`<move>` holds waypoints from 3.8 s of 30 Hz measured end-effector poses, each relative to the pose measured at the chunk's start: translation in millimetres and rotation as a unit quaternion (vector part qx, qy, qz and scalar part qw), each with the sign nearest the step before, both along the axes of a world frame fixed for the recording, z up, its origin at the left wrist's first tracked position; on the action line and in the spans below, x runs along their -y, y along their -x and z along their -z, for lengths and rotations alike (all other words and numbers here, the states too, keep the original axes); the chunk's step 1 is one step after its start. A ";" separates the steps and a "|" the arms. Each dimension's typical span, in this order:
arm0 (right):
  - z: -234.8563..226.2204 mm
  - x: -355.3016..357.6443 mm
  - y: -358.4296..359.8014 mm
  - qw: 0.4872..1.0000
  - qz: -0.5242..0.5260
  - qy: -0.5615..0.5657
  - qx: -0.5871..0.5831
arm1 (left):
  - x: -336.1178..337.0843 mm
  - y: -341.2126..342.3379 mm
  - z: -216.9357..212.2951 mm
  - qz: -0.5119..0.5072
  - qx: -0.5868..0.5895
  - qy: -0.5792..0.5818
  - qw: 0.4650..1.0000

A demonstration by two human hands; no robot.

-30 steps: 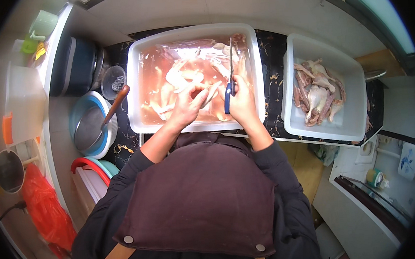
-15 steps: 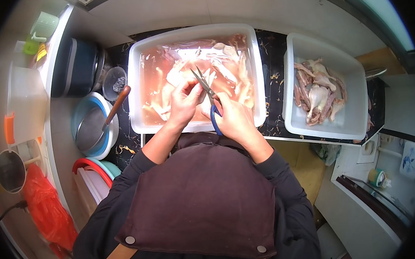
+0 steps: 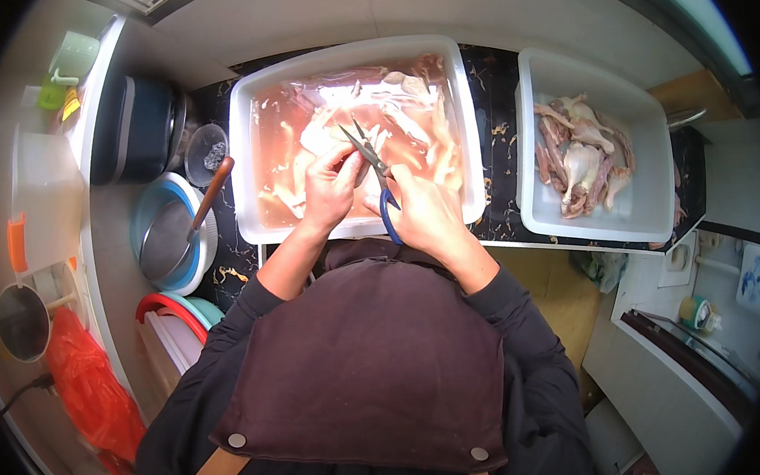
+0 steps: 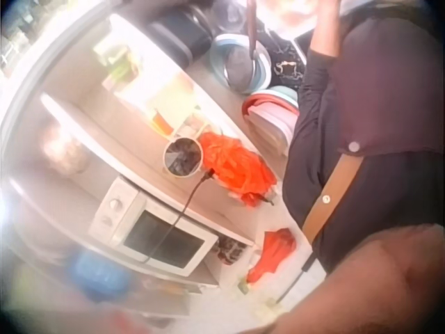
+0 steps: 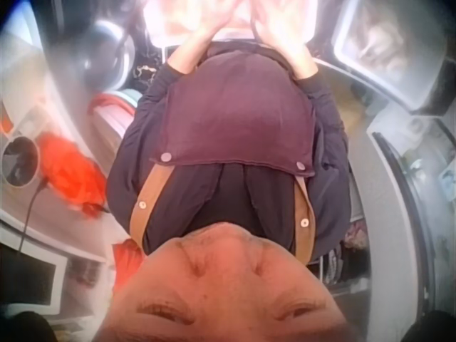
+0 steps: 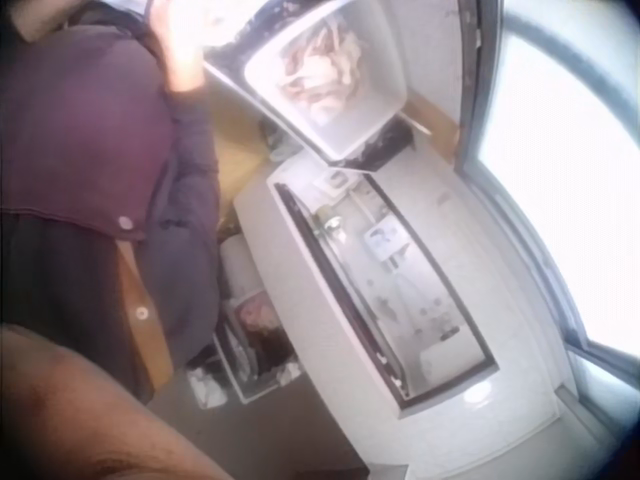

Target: The person uses kitchen shears to cut raw chicken pieces in a white plastic tub filled with water. They trim the meat and separate parts, occasionally moving pieces to a second tub on the right. The person also uses their hands to pull apart small sections of the chicken.

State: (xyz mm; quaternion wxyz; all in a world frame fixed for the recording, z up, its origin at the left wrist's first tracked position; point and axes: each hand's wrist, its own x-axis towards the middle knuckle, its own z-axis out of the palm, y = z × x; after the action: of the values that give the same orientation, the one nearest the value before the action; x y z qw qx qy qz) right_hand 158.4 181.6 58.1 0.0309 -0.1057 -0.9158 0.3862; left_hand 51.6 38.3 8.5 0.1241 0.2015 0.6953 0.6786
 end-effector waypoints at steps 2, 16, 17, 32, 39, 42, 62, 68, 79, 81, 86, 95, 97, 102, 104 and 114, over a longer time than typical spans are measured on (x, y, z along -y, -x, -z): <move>-4.9 -0.3 0.2 1.000 -0.013 0.005 0.016 | 0.9 0.1 0.9 0.000 -0.010 0.011 1.000; 40.5 -1.7 7.9 0.998 -0.028 0.006 0.056 | 10.0 11.6 36.6 -0.001 0.031 0.097 0.995; 48.2 -2.7 9.0 0.997 -0.028 0.009 0.067 | 9.5 12.7 41.4 -0.001 0.028 0.098 0.995; 50.2 -17.6 14.5 0.892 0.057 0.424 0.143 | 6.0 21.9 51.9 0.029 0.243 0.003 0.970; 44.4 -21.1 12.6 0.897 0.047 0.418 0.135 | -1.7 21.7 35.4 0.031 0.274 -0.029 0.961; 42.7 -21.2 11.9 0.896 0.047 0.421 0.133 | -3.0 22.3 31.6 0.026 0.274 -0.022 0.961; 65.4 6.4 27.3 0.882 0.136 0.448 -0.044 | -12.3 3.0 -6.2 0.011 0.428 -0.203 0.881; 61.9 5.1 26.8 0.851 0.119 0.509 -0.055 | 2.3 5.7 -3.1 0.077 0.417 -0.237 0.874; 49.7 0.4 22.8 0.841 0.105 0.528 -0.049 | 2.7 3.2 -13.0 0.131 0.425 -0.292 0.847; 47.3 0.3 22.3 0.842 0.102 0.527 -0.049 | 3.2 2.7 -11.2 0.130 0.424 -0.286 0.849; 37.2 0.6 20.8 0.853 0.082 0.513 -0.045 | -0.1 -4.0 -32.2 0.134 0.398 -0.272 0.866; 35.4 5.5 16.4 0.848 0.055 0.525 -0.057 | 2.2 -2.5 -21.0 0.178 0.391 -0.260 0.865; 30.8 6.3 15.7 0.850 0.055 0.521 -0.060 | 2.6 -3.1 -23.1 0.178 0.399 -0.248 0.865; 31.6 6.8 15.2 0.846 0.050 0.528 -0.060 | 4.3 -6.4 -26.2 0.177 0.389 -0.247 0.870; 29.0 7.8 15.2 0.844 0.052 0.531 -0.061 | 5.4 -6.3 -26.3 0.177 0.386 -0.246 0.871; 36.3 7.7 17.2 0.842 0.052 0.534 -0.053 | 2.6 -6.7 -26.0 0.138 0.370 -0.242 0.886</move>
State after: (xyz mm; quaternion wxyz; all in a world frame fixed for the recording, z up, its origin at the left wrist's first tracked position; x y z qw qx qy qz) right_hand 141.3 173.9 21.8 0.0383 -0.1327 -0.5582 0.8181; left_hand 58.3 35.7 34.5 0.4122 0.0532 0.3783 0.8271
